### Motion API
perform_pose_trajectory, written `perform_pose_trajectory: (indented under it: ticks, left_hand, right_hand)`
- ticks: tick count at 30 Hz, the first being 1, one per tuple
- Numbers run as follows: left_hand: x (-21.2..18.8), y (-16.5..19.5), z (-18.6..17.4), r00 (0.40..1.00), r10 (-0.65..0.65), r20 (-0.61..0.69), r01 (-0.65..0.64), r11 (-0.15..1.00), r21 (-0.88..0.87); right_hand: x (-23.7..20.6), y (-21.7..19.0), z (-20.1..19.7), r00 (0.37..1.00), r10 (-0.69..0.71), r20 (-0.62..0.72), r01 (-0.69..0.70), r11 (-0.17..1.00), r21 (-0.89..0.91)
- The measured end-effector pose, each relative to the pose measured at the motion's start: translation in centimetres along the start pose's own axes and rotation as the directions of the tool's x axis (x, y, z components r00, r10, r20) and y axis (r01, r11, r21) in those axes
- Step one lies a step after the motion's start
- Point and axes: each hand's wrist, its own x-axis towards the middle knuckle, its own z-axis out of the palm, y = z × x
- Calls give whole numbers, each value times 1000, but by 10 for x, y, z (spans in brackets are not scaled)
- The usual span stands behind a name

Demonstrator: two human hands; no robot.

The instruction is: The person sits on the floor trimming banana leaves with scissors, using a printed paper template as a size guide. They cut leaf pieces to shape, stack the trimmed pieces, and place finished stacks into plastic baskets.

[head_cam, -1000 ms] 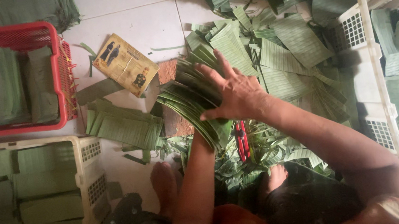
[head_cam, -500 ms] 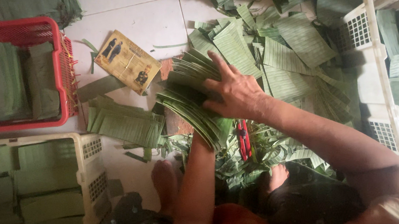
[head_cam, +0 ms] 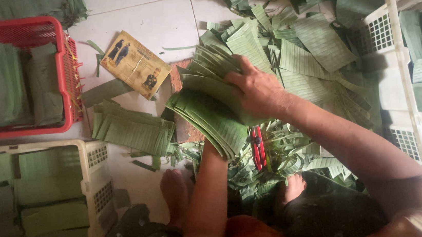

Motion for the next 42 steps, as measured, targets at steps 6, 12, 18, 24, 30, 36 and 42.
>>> perform_pose_trajectory:
  ticks: [6, 12, 18, 24, 30, 36, 42]
  left_hand:
    - [-1, 0, -6, 1000, 0, -23, 0, 1000, -12]
    - [-1, 0, 8, 1000, 2, -20, -3, 999, -50]
    - [4, -3, 64, 1000, 26, -2, -26, 985, -172]
    - [22, -47, 132, 871, 422, -252, -456, 500, -737]
    - [3, -15, 82, 978, 206, -39, -208, 927, -312]
    - [3, 4, 12, 992, 124, -38, -125, 992, -16]
    - [14, 7, -30, 911, 379, -162, -387, 922, -22]
  right_hand:
    - [6, 19, 5, 1000, 15, -26, -13, 999, 52]
    - [4, 19, 3, 993, -44, -107, 52, 995, 80]
    - [-4, -20, -6, 997, -34, 66, 51, 963, -264]
    - [-10, -33, -9, 974, 10, 225, 64, 947, -316]
    - [-8, -29, -6, 972, 12, 235, 55, 959, -278]
    - [-1, -10, 2, 991, -32, 127, 37, 999, -37]
    - [0, -14, 12, 993, -105, 57, 118, 947, -298]
